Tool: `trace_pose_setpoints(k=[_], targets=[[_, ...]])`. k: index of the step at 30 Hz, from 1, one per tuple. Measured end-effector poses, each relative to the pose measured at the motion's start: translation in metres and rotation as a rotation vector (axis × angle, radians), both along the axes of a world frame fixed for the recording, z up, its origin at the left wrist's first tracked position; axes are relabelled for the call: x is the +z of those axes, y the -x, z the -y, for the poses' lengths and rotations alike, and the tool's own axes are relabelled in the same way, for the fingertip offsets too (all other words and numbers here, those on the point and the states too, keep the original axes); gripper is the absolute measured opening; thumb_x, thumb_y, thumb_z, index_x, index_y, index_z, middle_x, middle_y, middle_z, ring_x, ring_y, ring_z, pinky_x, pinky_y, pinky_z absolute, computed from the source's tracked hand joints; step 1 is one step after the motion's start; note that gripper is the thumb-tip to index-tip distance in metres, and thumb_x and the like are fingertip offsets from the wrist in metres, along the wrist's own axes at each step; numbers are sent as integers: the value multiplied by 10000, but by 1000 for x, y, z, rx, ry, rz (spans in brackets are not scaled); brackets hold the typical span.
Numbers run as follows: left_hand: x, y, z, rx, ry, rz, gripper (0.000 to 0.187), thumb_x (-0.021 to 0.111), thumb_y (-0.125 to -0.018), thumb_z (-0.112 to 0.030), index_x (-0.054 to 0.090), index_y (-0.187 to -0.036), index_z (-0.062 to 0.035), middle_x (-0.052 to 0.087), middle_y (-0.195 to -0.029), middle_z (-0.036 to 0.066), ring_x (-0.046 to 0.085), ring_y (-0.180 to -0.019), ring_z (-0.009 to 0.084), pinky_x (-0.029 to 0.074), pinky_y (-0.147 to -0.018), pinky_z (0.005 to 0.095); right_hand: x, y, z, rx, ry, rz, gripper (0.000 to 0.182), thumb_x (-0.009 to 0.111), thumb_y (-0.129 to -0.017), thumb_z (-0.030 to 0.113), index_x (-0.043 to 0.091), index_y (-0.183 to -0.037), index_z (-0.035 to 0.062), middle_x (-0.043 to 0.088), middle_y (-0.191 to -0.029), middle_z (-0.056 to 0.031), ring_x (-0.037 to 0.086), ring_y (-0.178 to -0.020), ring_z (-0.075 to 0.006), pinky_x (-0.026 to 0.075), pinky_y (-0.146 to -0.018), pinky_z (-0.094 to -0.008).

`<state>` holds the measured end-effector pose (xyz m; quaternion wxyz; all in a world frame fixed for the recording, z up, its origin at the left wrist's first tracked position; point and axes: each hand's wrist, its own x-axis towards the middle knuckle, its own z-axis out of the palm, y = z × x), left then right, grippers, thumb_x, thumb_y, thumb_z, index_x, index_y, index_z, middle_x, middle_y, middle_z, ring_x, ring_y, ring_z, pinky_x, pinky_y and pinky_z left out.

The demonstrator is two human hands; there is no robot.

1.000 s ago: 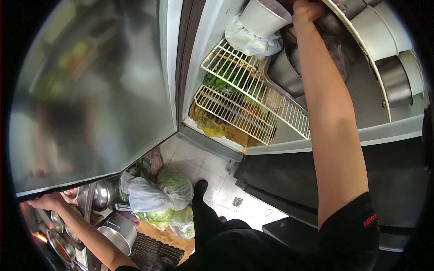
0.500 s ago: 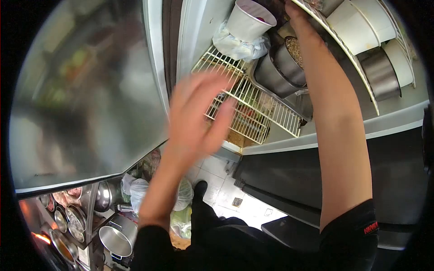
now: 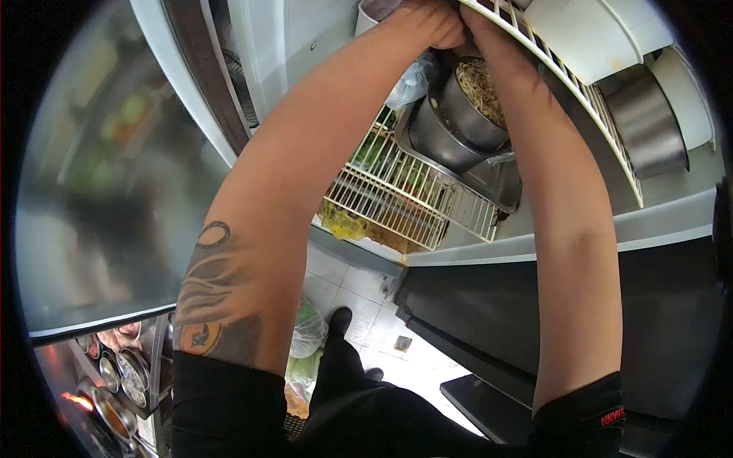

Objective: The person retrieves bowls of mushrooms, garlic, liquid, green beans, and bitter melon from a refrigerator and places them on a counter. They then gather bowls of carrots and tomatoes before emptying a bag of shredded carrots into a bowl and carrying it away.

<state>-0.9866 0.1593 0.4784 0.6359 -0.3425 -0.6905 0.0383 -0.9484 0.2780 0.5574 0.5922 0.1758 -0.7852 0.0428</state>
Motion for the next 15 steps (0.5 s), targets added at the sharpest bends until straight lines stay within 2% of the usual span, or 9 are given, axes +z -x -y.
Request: trace_pose_setpoints(k=[3, 8, 10, 14, 15], targets=[[-3, 6, 8, -15, 3, -107, 316, 662, -775, -306, 721, -940, -44, 710, -970, 151, 669, -906, 320, 520, -911, 475, -3, 4, 8, -78, -94, -126, 144, 663, -944, 96, 696, -1033, -12, 682, -921, -113, 675, -813, -237, 593, -757, -327], [-7, 11, 24, -53, -45, -305, 274, 663, -772, -302, 715, -890, -61, 706, -934, 132, 667, -877, 295, 540, -871, 447, -16, 10, 13, -351, -321, -444, 142, 657, -951, 102, 703, -1018, -14, 684, -900, -113, 677, -794, -237, 596, -748, -325], [-12, 11, 29, -72, -79, -390, 258, 663, -771, -300, 713, -870, -68, 705, -919, 124, 666, -865, 285, 548, -855, 436, -21, 11, 12, -522, -414, -626, 142, 655, -953, 104, 705, -1012, -15, 685, -892, -113, 678, -787, -236, 597, -745, -324], [-9, 11, 33, -84, -92, -554, 228, 663, -768, -296, 708, -830, -81, 702, -891, 109, 665, -841, 265, 564, -823, 413, -28, 1, 1, -1019, -589, -1071, 145, 650, -958, 109, 710, -1001, -16, 686, -876, -114, 680, -771, -236, 599, -737, -323], [-11, 13, 34, -83, -90, -586, 221, 664, -768, -295, 707, -820, -85, 701, -884, 105, 664, -836, 259, 568, -815, 408, -31, 0, -2, -1046, -572, -1083, 146, 649, -960, 110, 711, -998, -16, 687, -871, -114, 681, -767, -236, 600, -736, -323]])
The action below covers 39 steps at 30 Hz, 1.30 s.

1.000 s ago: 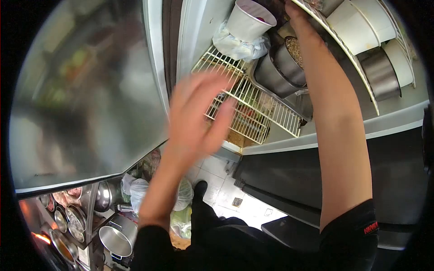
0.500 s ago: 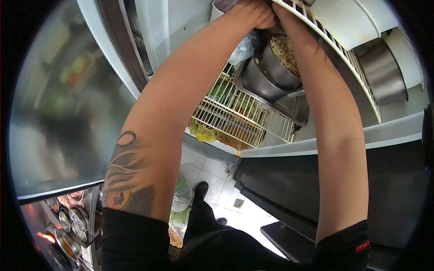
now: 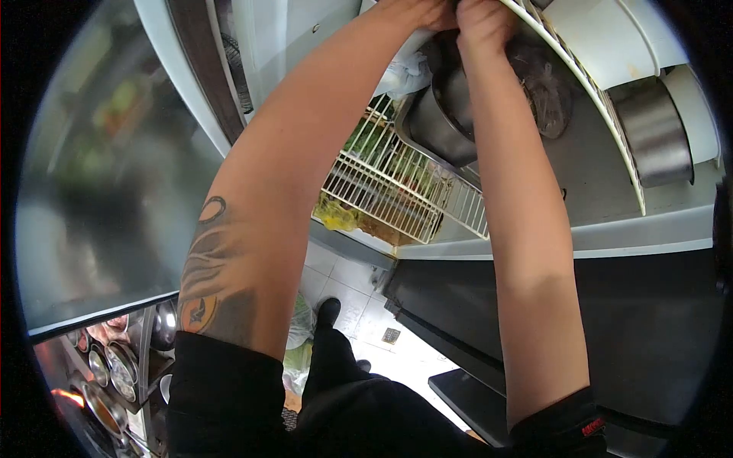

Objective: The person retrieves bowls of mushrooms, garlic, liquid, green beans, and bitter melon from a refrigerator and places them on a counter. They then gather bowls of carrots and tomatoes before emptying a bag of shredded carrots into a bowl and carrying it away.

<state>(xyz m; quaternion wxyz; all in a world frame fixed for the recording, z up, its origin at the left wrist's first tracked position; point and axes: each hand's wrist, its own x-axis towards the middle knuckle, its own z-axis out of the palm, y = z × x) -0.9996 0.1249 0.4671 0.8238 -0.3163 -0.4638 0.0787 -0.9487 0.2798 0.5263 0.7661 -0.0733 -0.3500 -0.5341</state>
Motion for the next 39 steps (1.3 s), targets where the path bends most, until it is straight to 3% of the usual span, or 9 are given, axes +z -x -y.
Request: trace_pose_setpoints(k=[1, 8, 11, 15, 21, 28, 32, 34, 39], targets=[[-3, 2, 2, -25, -25, -22, 215, 664, -767, -294, 706, -810, -88, 701, -876, 102, 664, -830, 254, 572, -807, 402, -5, 4, 1, 562, 151, 348, 215, 643, -971, 151, 692, -1060, -38, 685, -1030, -175, 681, -892, -291, 590, -774, -375], [1, -15, -1, 0, 12, -41, 259, 665, -808, -357, 678, -678, -132, 684, -752, 42, 654, -711, 224, 583, -715, 382, -13, -81, -6, 1320, 841, 1011, 466, 705, -924, 317, 633, -1241, -17, 646, -1245, -234, 576, -1154, -439, 432, -1023, -463], [-21, -7, 11, 64, 180, 673, 326, 660, -829, -395, 721, -846, -75, 713, -916, 147, 681, -882, 313, 559, -851, 447, -14, -111, -2, 1404, 1015, 976, 586, 763, -866, 345, 588, -1306, 0, 612, -1271, -274, 552, -1192, -435, 424, -1028, -470], [53, -133, 48, -151, 113, 1549, 509, 688, -838, -306, 604, -1254, -25, 572, -1315, 282, 467, -1308, 444, 366, -1113, 506, -13, -159, 8, 2063, 1148, 1217, 210, 779, -843, 41, 656, -1010, 13, 718, -993, -96, 642, -861, -125, 506, -784, -267], [27, -204, 74, -139, -64, 1160, 426, 647, -860, -189, 621, -1246, -10, 592, -1329, 199, 464, -1333, 440, 388, -1088, 536, -12, -228, 26, 2109, 1269, 1254, 177, 737, -862, -20, 630, -996, 21, 654, -951, -16, 615, -905, -91, 489, -807, -233], [5, -295, 93, -537, -188, 1497, 458, 652, -840, -84, 594, -1290, -18, 568, -1358, 238, 448, -1332, 478, 409, -1076, 512, -42, -302, 40, 2208, 1294, 1396, 169, 651, -879, -91, 583, -1002, 2, 557, -1157, -53, 602, -939, -84, 498, -823, -231], [-49, -372, 93, -770, -692, 1953, 392, 642, -876, -63, 614, -1263, -10, 698, -1130, 129, 672, -1012, 253, 506, -914, 346, -94, -354, 43, 2183, 1520, 1400, 206, 565, -877, -107, 610, -1014, 40, 584, -1019, -2, 540, -799, -72, 438, -735, -194], [-101, -410, 77, -1417, -1116, 1892, 362, 644, -892, -59, 620, -1247, 10, 694, -1089, 79, 639, -974, 144, 500, -880, 294, -128, -384, 40, 2060, 1597, 1516, 208, 577, -868, -125, 613, -998, 33, 599, -1129, -52, 595, -895, -78, 489, -768, -218], [-139, -443, 76, -1382, -1283, 1934, 325, 615, -925, -37, 610, -1239, 45, 692, -1070, 78, 643, -980, 143, 506, -871, 292, -157, -399, 43, 2145, 1754, 1597, 218, 584, -880, -134, 597, -1021, 32, 566, -1066, -22, 570, -961, -95, 461, -869, -229]])
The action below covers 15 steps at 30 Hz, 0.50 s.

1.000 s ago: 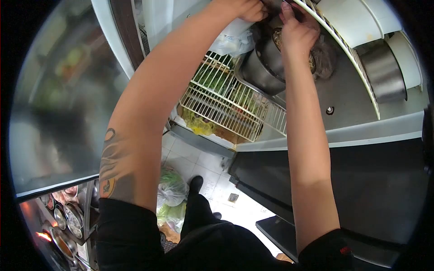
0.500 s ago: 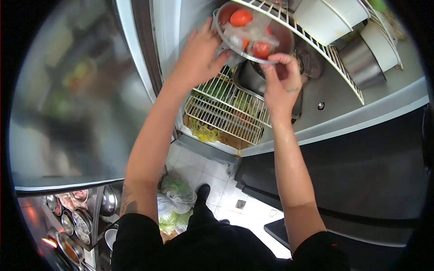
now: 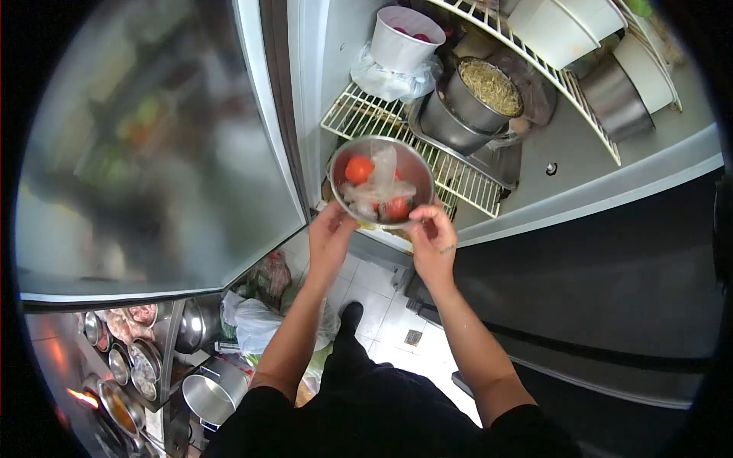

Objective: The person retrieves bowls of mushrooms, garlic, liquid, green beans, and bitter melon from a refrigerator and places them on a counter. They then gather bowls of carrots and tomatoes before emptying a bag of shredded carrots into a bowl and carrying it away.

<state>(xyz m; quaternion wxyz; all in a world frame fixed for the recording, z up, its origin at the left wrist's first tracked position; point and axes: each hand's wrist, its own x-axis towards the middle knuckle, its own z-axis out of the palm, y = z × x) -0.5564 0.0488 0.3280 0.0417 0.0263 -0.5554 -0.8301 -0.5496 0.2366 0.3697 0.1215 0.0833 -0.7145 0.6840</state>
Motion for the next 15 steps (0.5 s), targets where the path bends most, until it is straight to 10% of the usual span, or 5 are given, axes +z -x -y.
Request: trace_pose_setpoints(k=[11, 15], targets=[[60, 45, -13, 7, -105, -142, 690, 610, -958, -72, 266, -1547, 33, 575, -1366, 186, 587, -1241, 222, 516, -953, 320, 1, 108, 27, 59, -9, -35, 400, 642, -918, -62, 594, -1287, 85, 395, -1554, -190, 540, -1323, -275, 519, -941, -271], [33, 62, -24, 4, -47, -182, 744, 639, -943, -65, 234, -1560, 30, 358, -1552, 212, 510, -1335, 257, 508, -986, 321, 1, 73, 15, 100, 48, 81, 428, 605, -960, -37, 534, -1375, 39, 365, -1575, -195, 616, -1227, -212, 551, -925, -287]])
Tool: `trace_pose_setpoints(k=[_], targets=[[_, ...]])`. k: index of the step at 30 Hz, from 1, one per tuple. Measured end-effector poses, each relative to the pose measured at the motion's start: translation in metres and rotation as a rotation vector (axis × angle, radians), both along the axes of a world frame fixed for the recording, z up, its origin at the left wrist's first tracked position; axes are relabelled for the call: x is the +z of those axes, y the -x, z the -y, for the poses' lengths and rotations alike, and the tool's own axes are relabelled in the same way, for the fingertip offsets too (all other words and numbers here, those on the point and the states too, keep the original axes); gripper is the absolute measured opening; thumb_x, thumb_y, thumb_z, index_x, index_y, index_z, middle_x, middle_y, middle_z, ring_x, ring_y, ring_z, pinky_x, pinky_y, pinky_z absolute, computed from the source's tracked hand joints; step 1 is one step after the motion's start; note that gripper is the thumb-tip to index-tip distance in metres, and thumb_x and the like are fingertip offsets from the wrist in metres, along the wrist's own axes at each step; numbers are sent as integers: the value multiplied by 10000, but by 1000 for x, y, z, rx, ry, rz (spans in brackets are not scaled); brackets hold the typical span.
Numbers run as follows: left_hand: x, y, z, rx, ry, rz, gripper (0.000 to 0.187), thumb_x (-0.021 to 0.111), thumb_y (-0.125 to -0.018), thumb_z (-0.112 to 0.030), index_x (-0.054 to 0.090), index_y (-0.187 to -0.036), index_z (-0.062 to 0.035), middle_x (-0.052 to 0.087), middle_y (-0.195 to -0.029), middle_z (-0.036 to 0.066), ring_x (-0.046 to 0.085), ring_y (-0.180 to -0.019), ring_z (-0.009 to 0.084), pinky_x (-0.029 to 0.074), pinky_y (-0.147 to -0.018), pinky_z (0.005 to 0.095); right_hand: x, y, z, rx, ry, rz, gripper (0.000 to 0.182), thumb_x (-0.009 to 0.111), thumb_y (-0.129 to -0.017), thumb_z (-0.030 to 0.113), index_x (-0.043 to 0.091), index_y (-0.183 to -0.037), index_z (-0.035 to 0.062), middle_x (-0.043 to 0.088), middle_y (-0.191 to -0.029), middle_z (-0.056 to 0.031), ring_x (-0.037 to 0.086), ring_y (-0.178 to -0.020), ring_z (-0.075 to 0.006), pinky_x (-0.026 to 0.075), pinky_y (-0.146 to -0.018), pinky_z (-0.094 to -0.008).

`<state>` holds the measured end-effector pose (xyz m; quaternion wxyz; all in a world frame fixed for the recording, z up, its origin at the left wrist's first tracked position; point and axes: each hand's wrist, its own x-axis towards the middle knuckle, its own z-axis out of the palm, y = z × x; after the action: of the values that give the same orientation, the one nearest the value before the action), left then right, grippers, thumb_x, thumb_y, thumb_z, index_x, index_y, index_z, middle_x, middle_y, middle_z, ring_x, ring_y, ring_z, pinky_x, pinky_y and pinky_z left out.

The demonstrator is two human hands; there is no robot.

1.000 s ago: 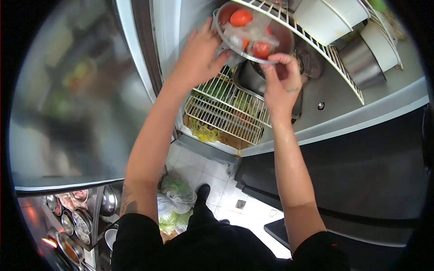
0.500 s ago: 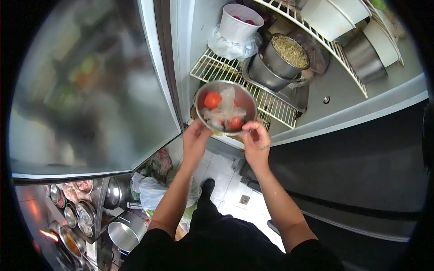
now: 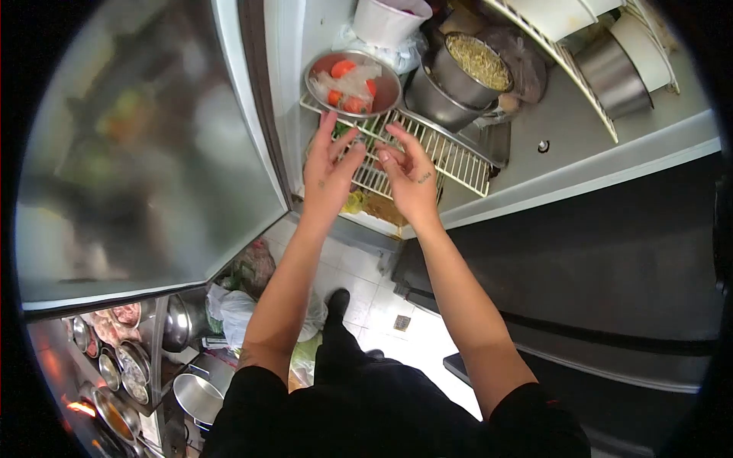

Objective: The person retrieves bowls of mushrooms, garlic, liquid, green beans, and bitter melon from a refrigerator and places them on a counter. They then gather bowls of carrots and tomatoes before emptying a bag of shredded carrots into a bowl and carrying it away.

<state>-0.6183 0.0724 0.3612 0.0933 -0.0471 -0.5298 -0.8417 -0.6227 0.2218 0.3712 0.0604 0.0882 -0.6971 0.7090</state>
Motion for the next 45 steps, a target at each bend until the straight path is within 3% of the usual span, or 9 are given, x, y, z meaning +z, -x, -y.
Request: trace_pose_setpoints(k=[3, 10, 20, 29, 33, 35, 37, 42, 45], targets=[[-2, 6, -3, 19, -30, -60, 751, 649, -942, -59, 234, -1562, 19, 173, -1648, 200, 482, -1363, 280, 498, -1020, 324, -22, -38, -17, -22, -60, 162, 375, 598, -987, 26, 547, -1358, 30, 582, -1365, -158, 690, -1058, -184, 575, -871, -289], [-10, -3, -6, 46, 61, -39, 759, 627, -941, -52, 221, -1581, -12, 274, -1625, 158, 445, -1404, 289, 437, -1082, 370, -127, -138, -53, 40, -293, 292, 324, 622, -948, -6, 621, -1267, 52, 739, -1007, -76, 706, -817, -102, 538, -671, -242], [-40, -32, -10, 110, 74, -2, 699, 621, -961, -64, 273, -1566, -28, 321, -1599, 203, 507, -1345, 297, 450, -1065, 369, -140, -226, -72, 532, -880, 345, 375, 654, -950, 200, 603, -1311, 113, 679, -1185, -194, 678, -975, -398, 542, -851, -468], [-332, -215, -2, -23, 443, 365, 714, 664, -951, -139, 295, -1543, 14, 424, -1526, 240, 581, -1248, 254, 512, -969, 373, -132, -214, -77, 451, -851, 226, 317, 659, -952, 178, 633, -1257, 94, 696, -1127, -181, 707, -929, -329, 557, -811, -423], [-394, -336, 35, -211, 916, 663, 815, 723, -869, -234, 315, -1514, 53, 578, -1333, 312, 638, -1156, 402, 503, -978, 392, -112, -189, -80, 400, -813, 225, 301, 666, -946, 158, 643, -1238, 90, 696, -1098, -177, 700, -919, -338, 552, -806, -420], [-490, -409, 68, -211, 1004, 694, 791, 712, -854, -263, 363, -1486, 60, 611, -1248, 344, 614, -1174, 439, 497, -983, 431, -104, -175, -81, 340, -819, 144, 275, 668, -947, 138, 655, -1217, 83, 696, -1064, -177, 704, -908, -321, 553, -787, -396], [-456, -422, 92, -346, 979, 1042, 777, 708, -842, -319, 417, -1444, 77, 600, -1275, 338, 600, -1205, 425, 488, -1001, 454, -89, -160, -81, 311, -795, 91, 268, 665, -950, 142, 655, -1209, 72, 694, -1056, -176, 700, -911, -325, 553, -782, -392], [-626, -511, 175, -181, 894, 1313, 685, 664, -833, -414, 575, -1319, 61, 644, -1241, 290, 604, -1198, 410, 470, -1038, 433, -55, -136, -64, 298, -764, 71, 248, 654, -952, 107, 652, -1192, 43, 690, -1053, -171, 688, -915, -341, 552, -796, -390], [-623, -491, 180, -179, 881, 1244, 633, 646, -846, -391, 600, -1304, 44, 646, -1241, 285, 603, -1201, 407, 473, -1031, 425, -58, -136, -51, 325, -759, 6, 242, 653, -949, 88, 654, -1186, 39, 691, -1068, -168, 687, -933, -341, 549, -810, -390]])
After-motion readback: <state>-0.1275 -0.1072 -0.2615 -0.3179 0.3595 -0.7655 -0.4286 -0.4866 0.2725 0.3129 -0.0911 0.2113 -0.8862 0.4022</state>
